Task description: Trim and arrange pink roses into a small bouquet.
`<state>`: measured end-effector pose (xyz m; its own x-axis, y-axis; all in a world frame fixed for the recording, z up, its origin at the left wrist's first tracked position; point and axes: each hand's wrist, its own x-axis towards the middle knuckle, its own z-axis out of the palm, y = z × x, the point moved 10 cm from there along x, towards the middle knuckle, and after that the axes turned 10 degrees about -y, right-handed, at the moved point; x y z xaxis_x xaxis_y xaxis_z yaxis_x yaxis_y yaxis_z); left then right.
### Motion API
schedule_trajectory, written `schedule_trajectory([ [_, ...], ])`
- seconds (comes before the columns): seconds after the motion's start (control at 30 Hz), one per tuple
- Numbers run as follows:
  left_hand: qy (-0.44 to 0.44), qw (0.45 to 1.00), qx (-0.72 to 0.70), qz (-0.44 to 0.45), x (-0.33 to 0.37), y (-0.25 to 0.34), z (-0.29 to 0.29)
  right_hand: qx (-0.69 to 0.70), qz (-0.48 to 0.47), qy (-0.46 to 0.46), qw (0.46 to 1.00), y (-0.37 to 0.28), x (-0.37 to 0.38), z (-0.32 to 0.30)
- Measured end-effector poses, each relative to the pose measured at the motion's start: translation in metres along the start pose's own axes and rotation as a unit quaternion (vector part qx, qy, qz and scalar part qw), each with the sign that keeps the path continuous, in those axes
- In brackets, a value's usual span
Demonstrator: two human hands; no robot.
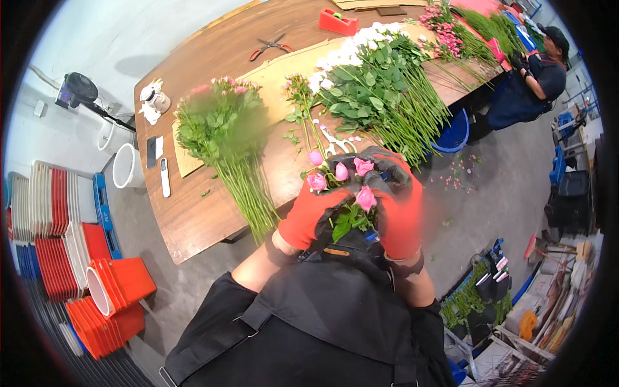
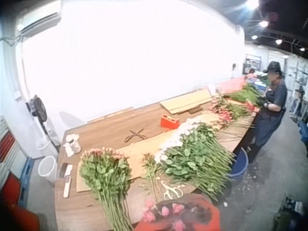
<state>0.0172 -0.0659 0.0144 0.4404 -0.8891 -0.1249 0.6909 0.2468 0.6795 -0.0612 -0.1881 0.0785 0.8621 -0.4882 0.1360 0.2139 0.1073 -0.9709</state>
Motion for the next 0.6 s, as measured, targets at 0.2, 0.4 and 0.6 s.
schedule_trajectory([
  [0.2, 0.016, 0.969, 0.219, 0.111, 0.006, 0.023, 0.002, -0.097, -0.07, -0.023, 0.993, -0.023, 0.0, 0.01],
  [0.4, 0.058, 0.923, 0.32, 0.207, -0.003, 0.039, 0.011, -0.203, -0.117, 0.066, 0.97, -0.042, -0.015, 0.007],
  [0.6, 0.05, 0.929, 0.308, 0.198, -0.001, 0.034, 0.017, -0.171, -0.103, 0.086, 0.976, -0.03, -0.017, -0.005],
])
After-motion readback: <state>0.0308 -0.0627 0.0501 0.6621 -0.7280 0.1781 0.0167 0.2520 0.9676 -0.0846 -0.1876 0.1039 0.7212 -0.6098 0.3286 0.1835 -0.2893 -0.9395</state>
